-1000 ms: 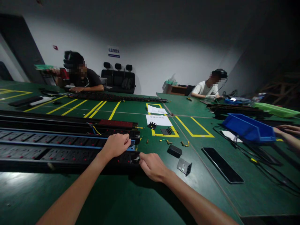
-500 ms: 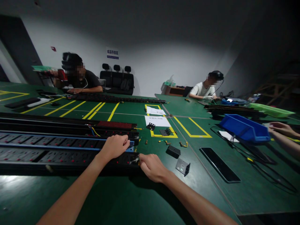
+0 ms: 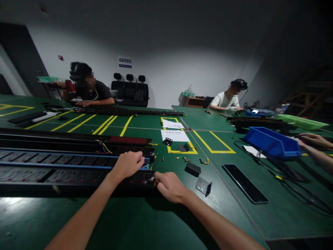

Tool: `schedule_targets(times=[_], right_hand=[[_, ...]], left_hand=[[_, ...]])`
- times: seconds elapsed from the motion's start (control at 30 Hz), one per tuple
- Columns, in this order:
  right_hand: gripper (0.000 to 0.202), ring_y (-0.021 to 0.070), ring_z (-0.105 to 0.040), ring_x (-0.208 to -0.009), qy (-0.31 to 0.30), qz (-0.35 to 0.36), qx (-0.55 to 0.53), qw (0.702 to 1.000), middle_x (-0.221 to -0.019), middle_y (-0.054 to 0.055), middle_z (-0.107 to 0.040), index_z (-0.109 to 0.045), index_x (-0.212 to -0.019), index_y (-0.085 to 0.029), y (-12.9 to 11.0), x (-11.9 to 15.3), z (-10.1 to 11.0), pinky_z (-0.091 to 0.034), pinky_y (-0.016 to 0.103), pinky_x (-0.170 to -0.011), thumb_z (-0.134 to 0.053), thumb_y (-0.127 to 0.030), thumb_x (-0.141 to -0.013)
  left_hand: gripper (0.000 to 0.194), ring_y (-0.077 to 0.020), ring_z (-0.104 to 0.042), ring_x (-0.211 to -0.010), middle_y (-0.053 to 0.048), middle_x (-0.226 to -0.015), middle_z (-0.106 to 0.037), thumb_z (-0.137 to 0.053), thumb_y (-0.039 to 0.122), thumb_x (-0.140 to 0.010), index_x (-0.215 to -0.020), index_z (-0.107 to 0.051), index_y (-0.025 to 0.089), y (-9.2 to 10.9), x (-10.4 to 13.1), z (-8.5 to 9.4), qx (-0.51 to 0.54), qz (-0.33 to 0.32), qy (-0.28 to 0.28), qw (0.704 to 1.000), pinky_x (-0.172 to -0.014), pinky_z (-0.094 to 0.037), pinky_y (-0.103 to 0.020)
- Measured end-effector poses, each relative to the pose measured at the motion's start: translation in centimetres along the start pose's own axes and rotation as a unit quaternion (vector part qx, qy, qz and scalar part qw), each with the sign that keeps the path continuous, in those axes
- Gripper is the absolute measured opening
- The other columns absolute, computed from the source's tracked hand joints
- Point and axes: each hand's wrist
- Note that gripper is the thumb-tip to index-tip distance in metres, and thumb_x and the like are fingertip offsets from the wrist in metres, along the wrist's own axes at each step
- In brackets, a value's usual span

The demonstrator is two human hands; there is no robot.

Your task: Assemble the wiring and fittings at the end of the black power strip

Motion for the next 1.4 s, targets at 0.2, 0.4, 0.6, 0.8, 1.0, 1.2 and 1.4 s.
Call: schedule_targets(times=[0.2, 0.4, 0.6, 0.8, 1.0, 1.2, 1.4], right_hand=[[0.017, 0.0155, -0.046, -0.063, -0.010, 0.009, 0.010, 1.000, -0.077, 0.002, -0.062, -0.055, -0.092, -0.019, -0.27, 0.14, 0.49, -0.017, 0.030, -0.061, -0.039, -0.022, -0.090], [0.015, 0.0149, -0.047, -0.062, -0.001, -0.004, 0.025, 1.000, -0.077, 0.002, -0.064, -0.055, -0.092, -0.019, -0.46, 0.18, 0.35, -0.016, 0.031, -0.060, -0.040, -0.023, -0.090], [0.014, 0.0149, -0.052, -0.063, 0.015, 0.000, 0.032, 0.999, -0.079, 0.002, -0.066, -0.057, -0.088, -0.019, -0.50, 0.48, 0.42, -0.016, 0.031, -0.060, -0.044, -0.024, -0.089], [0.017, 0.0159, -0.056, -0.065, 0.018, -0.015, 0.059, 0.998, -0.081, 0.003, -0.069, -0.060, -0.087, -0.019, -0.60, 0.62, 0.81, -0.015, 0.032, -0.059, -0.046, -0.027, -0.091], [0.018, 0.0162, -0.056, -0.065, 0.037, -0.020, 0.065, 0.997, -0.079, 0.003, -0.068, -0.060, -0.088, -0.020, -0.47, 0.64, 0.86, -0.016, 0.032, -0.060, -0.045, -0.027, -0.093], [0.015, 0.0152, -0.056, -0.068, 0.028, -0.002, 0.036, 0.999, -0.082, 0.002, -0.066, -0.055, -0.095, -0.020, -0.25, 0.89, 0.65, -0.020, 0.030, -0.061, -0.041, -0.023, -0.098], [0.021, 0.0148, -0.056, -0.069, 0.039, 0.022, 0.016, 0.999, -0.086, 0.001, -0.066, -0.050, -0.097, -0.021, -0.23, 1.00, 0.17, -0.020, 0.031, -0.061, -0.031, -0.025, -0.104]], left_hand=[[0.031, -0.0258, -0.067, -0.070, -0.005, -0.072, -0.069, -0.040, 0.038, -0.095, -0.076, -0.059, 0.023, 0.18, -0.13, 0.03, -0.013, 0.000, 0.000, 1.000, -0.060, -0.036, -0.029], [0.032, -0.0253, -0.067, -0.071, -0.006, -0.073, -0.069, -0.039, 0.039, -0.095, -0.077, -0.060, 0.022, 0.08, -0.21, -0.02, -0.015, 0.003, -0.010, 1.000, -0.061, -0.037, -0.029], [0.034, -0.0237, -0.067, -0.071, -0.005, -0.072, -0.068, -0.038, 0.040, -0.096, -0.076, -0.057, 0.021, -0.07, -0.12, 0.06, -0.014, 0.001, -0.013, 1.000, -0.059, -0.035, -0.027], [0.034, -0.0236, -0.067, -0.070, -0.006, -0.073, -0.068, -0.038, 0.041, -0.097, -0.078, -0.059, 0.021, 0.00, -0.13, 0.25, -0.008, 0.005, -0.019, 1.000, -0.062, -0.037, -0.028], [0.035, -0.0251, -0.067, -0.072, -0.007, -0.075, -0.069, -0.037, 0.041, -0.097, -0.081, -0.061, 0.022, 0.03, -0.13, 0.28, -0.008, 0.003, -0.024, 1.000, -0.065, -0.039, -0.029], [0.034, -0.0246, -0.067, -0.072, -0.006, -0.074, -0.069, -0.038, 0.041, -0.097, -0.078, -0.058, 0.022, -0.03, -0.09, 0.17, -0.006, -0.002, -0.015, 1.000, -0.062, -0.037, -0.028], [0.032, -0.0240, -0.067, -0.071, -0.006, -0.073, -0.068, -0.040, 0.040, -0.096, -0.077, -0.058, 0.021, -0.03, -0.10, 0.04, 0.000, -0.005, -0.010, 1.000, -0.061, -0.036, -0.028]])
Point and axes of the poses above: each hand's wrist, its own x-axis away from the middle knuckle, its own z-axis out of the back of the hand, y = z × x
